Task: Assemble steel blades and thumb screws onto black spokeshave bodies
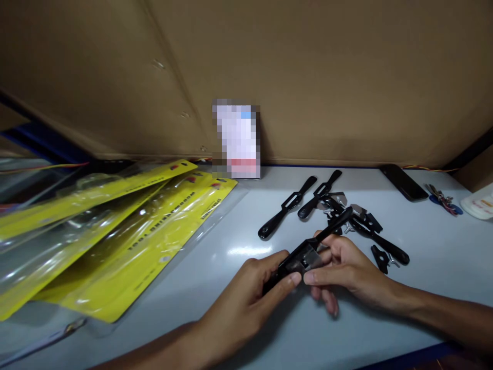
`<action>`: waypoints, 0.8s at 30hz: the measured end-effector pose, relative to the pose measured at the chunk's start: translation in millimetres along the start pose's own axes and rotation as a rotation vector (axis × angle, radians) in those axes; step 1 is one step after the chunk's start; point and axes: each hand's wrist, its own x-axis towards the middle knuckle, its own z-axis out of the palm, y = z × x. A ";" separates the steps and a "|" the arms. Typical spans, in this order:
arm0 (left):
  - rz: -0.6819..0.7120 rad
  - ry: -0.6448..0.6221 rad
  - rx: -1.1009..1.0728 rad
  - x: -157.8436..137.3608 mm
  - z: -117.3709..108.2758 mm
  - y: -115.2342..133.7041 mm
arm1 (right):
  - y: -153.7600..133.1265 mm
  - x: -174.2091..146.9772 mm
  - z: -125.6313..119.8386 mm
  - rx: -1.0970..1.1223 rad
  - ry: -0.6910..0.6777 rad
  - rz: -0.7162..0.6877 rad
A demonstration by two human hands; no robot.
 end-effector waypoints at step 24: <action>-0.271 0.101 -0.225 3.5 -9.9 -15.0 | -35.1 -2.4 -33.9 -0.860 0.625 -0.735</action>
